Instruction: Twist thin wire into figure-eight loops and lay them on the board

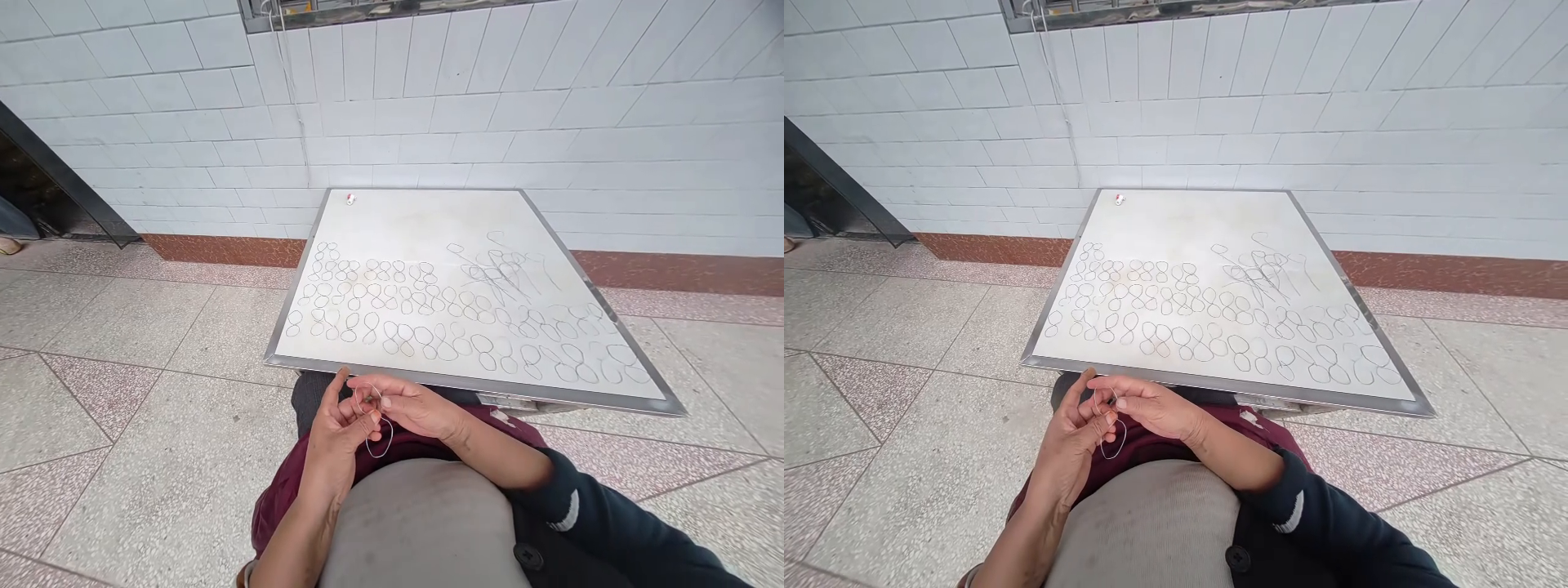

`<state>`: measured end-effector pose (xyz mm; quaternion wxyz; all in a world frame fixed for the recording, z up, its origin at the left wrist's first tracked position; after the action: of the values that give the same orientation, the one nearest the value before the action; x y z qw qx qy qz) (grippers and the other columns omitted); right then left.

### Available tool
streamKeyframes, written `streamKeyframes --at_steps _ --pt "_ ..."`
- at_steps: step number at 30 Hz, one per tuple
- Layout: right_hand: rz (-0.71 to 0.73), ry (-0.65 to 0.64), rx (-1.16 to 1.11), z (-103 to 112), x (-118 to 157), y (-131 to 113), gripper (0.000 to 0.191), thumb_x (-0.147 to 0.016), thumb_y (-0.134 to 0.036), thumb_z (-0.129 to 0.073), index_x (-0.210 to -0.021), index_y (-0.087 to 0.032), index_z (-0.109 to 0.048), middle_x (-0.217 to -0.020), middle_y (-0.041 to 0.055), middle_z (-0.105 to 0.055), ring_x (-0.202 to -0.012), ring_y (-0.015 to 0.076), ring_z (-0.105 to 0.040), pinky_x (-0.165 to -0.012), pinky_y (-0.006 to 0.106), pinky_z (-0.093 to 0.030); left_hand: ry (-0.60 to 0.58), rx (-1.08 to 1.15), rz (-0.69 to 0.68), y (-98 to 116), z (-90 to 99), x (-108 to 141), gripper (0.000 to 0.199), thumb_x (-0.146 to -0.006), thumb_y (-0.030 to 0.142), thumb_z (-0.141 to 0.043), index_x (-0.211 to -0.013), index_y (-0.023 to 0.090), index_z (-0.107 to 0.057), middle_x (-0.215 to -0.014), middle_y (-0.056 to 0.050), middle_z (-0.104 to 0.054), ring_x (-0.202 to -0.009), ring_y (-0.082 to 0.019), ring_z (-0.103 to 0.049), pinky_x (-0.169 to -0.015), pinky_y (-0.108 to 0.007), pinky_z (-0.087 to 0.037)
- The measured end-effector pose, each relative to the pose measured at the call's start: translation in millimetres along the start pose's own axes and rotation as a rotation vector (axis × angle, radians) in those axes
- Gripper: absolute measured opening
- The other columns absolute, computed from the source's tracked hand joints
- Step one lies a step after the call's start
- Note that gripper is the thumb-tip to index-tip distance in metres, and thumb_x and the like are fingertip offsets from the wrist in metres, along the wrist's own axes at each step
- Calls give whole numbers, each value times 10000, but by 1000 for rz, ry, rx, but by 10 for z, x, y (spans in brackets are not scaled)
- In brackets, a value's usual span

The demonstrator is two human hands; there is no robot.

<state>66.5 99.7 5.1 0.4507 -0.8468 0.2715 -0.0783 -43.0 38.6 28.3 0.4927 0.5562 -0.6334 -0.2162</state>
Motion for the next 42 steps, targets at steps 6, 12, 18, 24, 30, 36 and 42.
streamKeyframes --at_steps 6,12,18,24,30,36,42 --pt "-38 69 -71 -35 -5 17 475 -819 -486 -694 -1198 -209 -625 -1037 75 -529 -854 164 -504 -656 269 -487 1 -51 -99 0 -23 6 850 -707 237 -788 -1445 242 -368 -696 49 -652 -597 -85 -557 -636 -225 -481" --pt "-43 86 -74 -35 -3 5 478 -813 -509 -693 -1182 -212 -625 -1031 67 -521 -805 142 -481 -647 254 -466 18 -72 -143 -16 -45 -5 787 -709 228 -773 -1409 261 -416 -742 35 -660 -618 -96 -576 -635 -242 -505" --pt "-41 89 -101 -26 8 20 449 -819 -483 -700 -1177 -222 -631 -1029 59 -504 -817 140 -480 -650 244 -460 57 -76 -158 -3 -89 6 768 -690 247 -782 -1382 241 -448 -710 36 -646 -648 -109 -577 -618 -231 -504" --pt "-13 83 -17 -14 25 15 449 -857 -497 -647 -1217 -231 -602 -1059 73 -526 -862 157 -509 -673 276 -484 71 -76 -149 -36 -53 -10 777 -653 275 -808 -1356 222 -482 -667 50 -615 -593 -101 -555 -605 -242 -498" --pt "-11 222 365 -2 23 -201 336 -893 -467 -602 -1094 -205 -660 -930 32 -606 -831 135 -558 -756 285 -474 68 -107 -166 -61 -15 -12 773 -673 255 -776 -1372 209 -450 -657 48 -607 -633 -124 -578 -594 -243 -500" --pt "-86 419 559 -5 12 -302 265 -850 -428 -628 -880 -170 -679 -658 -35 -556 -491 59 -428 -491 206 -361 14 -286 -195 -78 1 -3 742 -746 197 -702 -1416 214 -385 -690 55 -625 -612 -106 -576 -660 -257 -504" --pt "-24 548 719 20 3 -263 213 -848 -392 -616 -788 -192 -658 -631 -40 -569 -455 71 -486 -488 223 -410 26 -437 -293 -69 10 -18 670 -784 192 -673 -1406 236 -428 -712 51 -607 -637 -106 -573 -655 -245 -487"
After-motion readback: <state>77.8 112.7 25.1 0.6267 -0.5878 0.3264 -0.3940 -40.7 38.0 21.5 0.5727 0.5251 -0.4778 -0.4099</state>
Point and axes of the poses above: each hand's wrist, its own x-axis away from the middle knuckle, its own z-axis out of the back of the hand, y = z × x, the point moved 4 cm from there along -x, towards the middle knuckle
